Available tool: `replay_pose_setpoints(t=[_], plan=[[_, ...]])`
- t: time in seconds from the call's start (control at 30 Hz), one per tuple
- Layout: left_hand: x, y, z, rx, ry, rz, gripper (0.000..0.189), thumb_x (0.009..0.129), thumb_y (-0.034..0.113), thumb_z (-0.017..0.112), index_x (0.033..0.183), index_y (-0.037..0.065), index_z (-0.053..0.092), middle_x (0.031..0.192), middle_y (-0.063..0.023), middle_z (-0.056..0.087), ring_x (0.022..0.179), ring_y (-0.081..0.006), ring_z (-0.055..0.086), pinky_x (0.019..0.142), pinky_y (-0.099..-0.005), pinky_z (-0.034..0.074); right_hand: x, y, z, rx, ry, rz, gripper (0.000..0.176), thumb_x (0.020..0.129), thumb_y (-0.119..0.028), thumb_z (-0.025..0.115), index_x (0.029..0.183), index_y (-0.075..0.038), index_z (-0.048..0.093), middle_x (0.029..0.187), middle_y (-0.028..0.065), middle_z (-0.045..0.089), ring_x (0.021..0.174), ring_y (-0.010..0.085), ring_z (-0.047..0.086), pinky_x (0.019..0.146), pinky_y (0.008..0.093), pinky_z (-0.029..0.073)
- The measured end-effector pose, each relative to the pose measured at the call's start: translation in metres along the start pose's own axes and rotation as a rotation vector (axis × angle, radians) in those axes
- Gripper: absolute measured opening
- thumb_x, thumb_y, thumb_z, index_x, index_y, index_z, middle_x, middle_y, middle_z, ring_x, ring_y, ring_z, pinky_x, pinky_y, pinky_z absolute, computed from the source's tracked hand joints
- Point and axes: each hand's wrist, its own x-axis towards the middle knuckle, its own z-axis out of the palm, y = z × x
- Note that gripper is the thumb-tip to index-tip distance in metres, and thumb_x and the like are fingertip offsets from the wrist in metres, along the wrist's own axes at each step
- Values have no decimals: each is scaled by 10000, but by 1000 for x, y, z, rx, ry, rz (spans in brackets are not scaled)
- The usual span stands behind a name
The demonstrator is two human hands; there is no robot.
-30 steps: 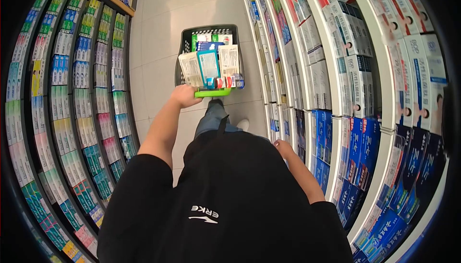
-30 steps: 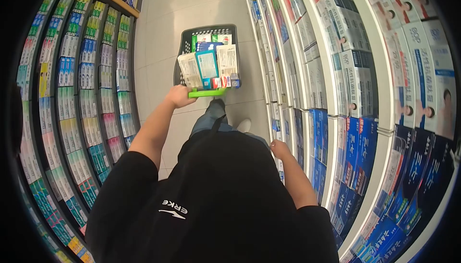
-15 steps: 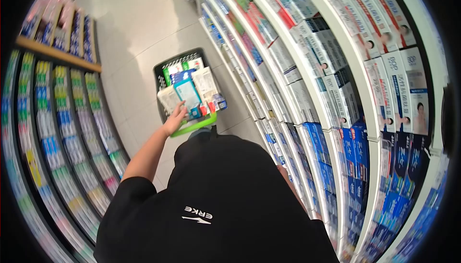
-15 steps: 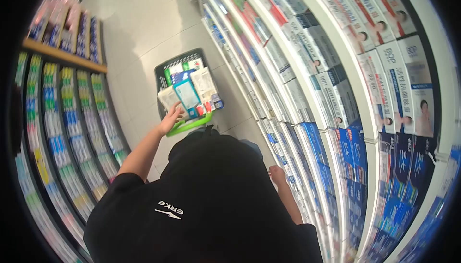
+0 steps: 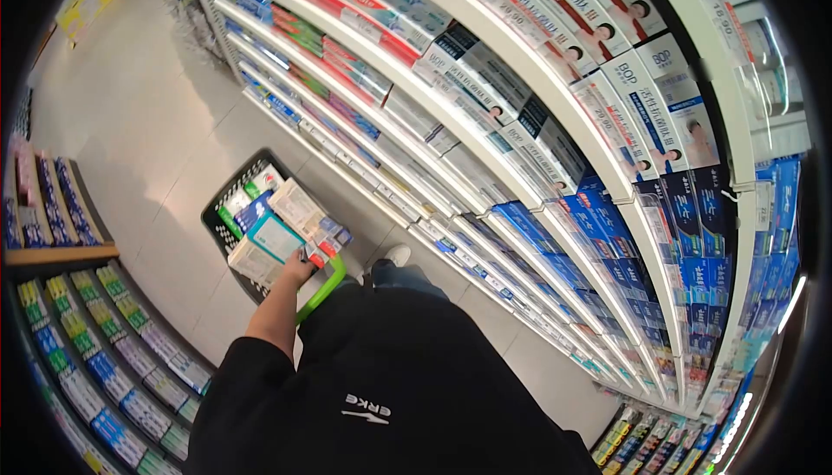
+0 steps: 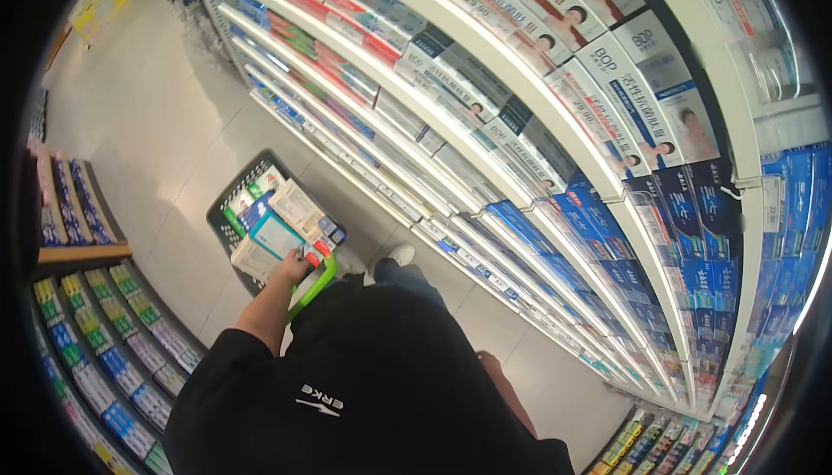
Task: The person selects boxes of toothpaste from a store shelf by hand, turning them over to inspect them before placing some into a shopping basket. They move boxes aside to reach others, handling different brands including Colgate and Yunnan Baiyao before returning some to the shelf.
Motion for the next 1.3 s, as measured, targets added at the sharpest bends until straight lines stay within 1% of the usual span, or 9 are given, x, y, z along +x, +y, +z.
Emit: replay_pose_setpoints(t=[0.23, 0.33, 0.47, 0.6, 0.7, 0.83, 1.0, 1.2, 1.3], plan=[[-14, -3, -17, -87, 288, -150, 742, 723, 194, 801, 1351, -108, 546, 1236, -287, 674, 1153, -370, 677, 960, -411, 540, -2, 10, 29, -11, -34, -51, 404, 941, -366, 664, 1239, -96, 696, 1159, 157, 752, 1138, 315, 701, 989, 421, 544], [-12, -26, -60, -411, 86, -224, 746, 721, 182, 809, 1345, -124, 538, 1214, -248, 682, 1053, -310, 706, 894, -394, 559, -14, -20, 16, 43, -43, -84, 386, 948, -376, 660, 1222, -107, 703, 1140, 149, 756, 1122, 308, 705, 971, 418, 547], [-75, 4, -113, -596, 258, 81, 596, 772, 124, 790, 1297, -89, 605, 1138, -148, 714, 1004, -233, 698, 913, -349, 545, -2, -67, -25, -63, 85, -267, 329, 964, -369, 658, 1187, -135, 719, 986, 155, 757, 965, 336, 722, 865, 426, 564], [-171, 116, -148, -964, -111, 240, 604, 855, -45, 653, 1437, -26, 493, 1333, -158, 654, 1254, -262, 619, 1068, -373, 485, 27, -141, -78, -25, 373, -578, 330, 977, -322, 658, 1198, -80, 694, 1009, 204, 730, 963, 378, 707, 856, 460, 556], [-206, 173, -140, -1060, -378, 440, 702, 821, -49, 689, 1486, -11, 467, 1390, -166, 614, 1322, -283, 571, 1125, -402, 431, -32, -273, -153, 184, 384, -592, 333, 1031, -310, 642, 1222, -38, 662, 963, 126, 754, 892, 234, 722, 829, 352, 547], [-241, 226, -113, -1167, -747, 543, 801, 777, -26, 720, 1520, -24, 424, 1443, -177, 569, 1354, -291, 546, 1156, -422, 401, -97, -377, -209, 751, 166, -982, 501, 1050, -183, 592, 1519, -75, 455, 1395, 140, 612, 1238, 236, 610, 1011, 383, 506], [-268, 261, -77, -1088, -883, 726, 856, 769, -28, 786, 1534, -38, 400, 1481, -163, 542, 1377, -266, 529, 1171, -410, 386, -145, -420, -220, 1103, 95, -1129, 640, 1075, -198, 550, 1614, -77, 227, 1408, 148, 538, 1238, 248, 572, 1045, 394, 484], [-304, 286, -55, -651, -329, 994, 757, 832, -14, 781, 1514, -28, 455, 1476, -138, 568, 1344, -185, 552, 1100, -331, 448, -166, -425, -203, 1479, -115, -801, 490, 1099, -309, 521, 1492, -72, 349, 1380, 120, 548, 1240, 218, 562, 1000, 435, 514], [-311, 299, -51, -62, 141, 1334, 694, 764, -47, 769, 1427, -12, 570, 1390, -172, 643, 1290, -321, 627, 1046, -377, 522, -173, -429, -200, 1479, -251, -788, 480, 1066, -226, 589, 1460, -43, 384, 1368, 108, 571, 1274, 192, 561, 1028, 416, 502]])
